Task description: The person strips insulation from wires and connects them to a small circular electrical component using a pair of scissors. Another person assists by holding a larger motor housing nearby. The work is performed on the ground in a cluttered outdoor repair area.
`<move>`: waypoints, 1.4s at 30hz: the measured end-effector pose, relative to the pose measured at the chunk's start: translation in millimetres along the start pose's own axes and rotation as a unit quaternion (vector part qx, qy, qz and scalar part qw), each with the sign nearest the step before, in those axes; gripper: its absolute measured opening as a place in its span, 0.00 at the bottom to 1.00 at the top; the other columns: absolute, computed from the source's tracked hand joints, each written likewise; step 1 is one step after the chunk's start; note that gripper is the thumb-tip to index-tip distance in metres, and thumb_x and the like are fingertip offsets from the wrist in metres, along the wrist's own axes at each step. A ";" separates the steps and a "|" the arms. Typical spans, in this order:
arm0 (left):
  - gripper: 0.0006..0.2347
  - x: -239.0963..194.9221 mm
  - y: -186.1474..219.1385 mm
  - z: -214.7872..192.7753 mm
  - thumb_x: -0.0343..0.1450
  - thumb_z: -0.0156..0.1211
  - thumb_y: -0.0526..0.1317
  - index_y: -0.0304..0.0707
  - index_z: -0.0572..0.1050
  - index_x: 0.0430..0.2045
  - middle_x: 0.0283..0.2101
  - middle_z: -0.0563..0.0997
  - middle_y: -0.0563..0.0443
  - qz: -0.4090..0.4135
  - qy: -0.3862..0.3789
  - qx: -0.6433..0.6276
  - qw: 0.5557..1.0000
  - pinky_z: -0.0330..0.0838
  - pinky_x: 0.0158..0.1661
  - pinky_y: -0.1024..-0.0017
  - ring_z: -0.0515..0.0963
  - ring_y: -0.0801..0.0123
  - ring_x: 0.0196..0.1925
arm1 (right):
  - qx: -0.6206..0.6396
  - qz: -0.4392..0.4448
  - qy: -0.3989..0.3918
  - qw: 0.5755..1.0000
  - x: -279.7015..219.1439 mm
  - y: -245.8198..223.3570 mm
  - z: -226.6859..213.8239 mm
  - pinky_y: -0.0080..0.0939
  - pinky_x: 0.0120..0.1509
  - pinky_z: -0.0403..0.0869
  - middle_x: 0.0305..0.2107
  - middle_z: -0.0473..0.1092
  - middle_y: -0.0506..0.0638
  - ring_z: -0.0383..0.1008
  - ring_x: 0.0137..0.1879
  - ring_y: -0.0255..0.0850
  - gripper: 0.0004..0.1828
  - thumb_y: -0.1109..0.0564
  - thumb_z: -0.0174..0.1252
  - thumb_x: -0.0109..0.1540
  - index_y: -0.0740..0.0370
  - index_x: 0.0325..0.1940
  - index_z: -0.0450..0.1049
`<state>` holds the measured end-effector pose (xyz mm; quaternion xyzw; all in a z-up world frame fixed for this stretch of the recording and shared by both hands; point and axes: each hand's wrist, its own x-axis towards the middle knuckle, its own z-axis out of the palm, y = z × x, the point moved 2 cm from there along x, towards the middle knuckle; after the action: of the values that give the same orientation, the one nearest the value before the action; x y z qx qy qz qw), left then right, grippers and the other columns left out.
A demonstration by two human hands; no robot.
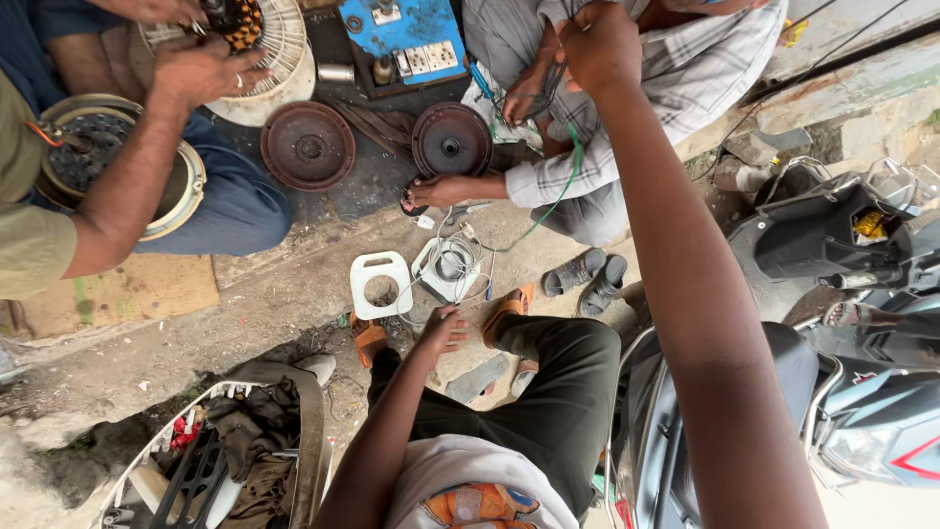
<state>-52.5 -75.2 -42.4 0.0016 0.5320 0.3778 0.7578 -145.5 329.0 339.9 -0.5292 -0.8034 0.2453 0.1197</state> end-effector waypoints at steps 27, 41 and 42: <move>0.31 128.6 201.1 99.4 0.73 0.39 0.66 0.44 0.69 0.61 0.62 0.76 0.52 0.171 0.027 -0.173 0.970 0.63 0.54 0.57 0.70 0.63 0.63 | 0.181 0.135 -0.084 0.971 -32.3 156.3 -1.8 0.35 0.36 0.79 0.31 0.77 0.51 0.80 0.33 0.37 0.08 0.58 0.52 0.69 0.63 0.42 0.75; 0.27 126.3 229.5 92.4 0.72 0.46 0.67 0.39 0.77 0.36 0.32 0.84 0.55 0.260 0.028 -0.131 0.956 0.65 0.28 0.75 0.82 0.73 0.33 | -0.125 0.067 0.143 0.979 -318.7 199.8 9.9 0.57 0.53 0.70 0.44 0.72 0.60 0.71 0.51 0.59 0.14 0.50 0.53 0.69 0.63 0.49 0.74; 0.26 127.1 236.1 87.8 0.72 0.48 0.66 0.39 0.76 0.35 0.31 0.83 0.55 0.264 0.038 -0.138 0.954 0.64 0.27 0.74 0.82 0.73 0.31 | -0.184 0.110 0.117 0.970 -340.1 208.8 16.0 0.58 0.54 0.69 0.43 0.71 0.60 0.70 0.51 0.60 0.14 0.49 0.54 0.67 0.62 0.49 0.73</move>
<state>-97.5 201.6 -11.1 0.0233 0.4837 0.6336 0.6033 152.4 82.3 240.5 -0.6523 -0.7519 0.0416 0.0860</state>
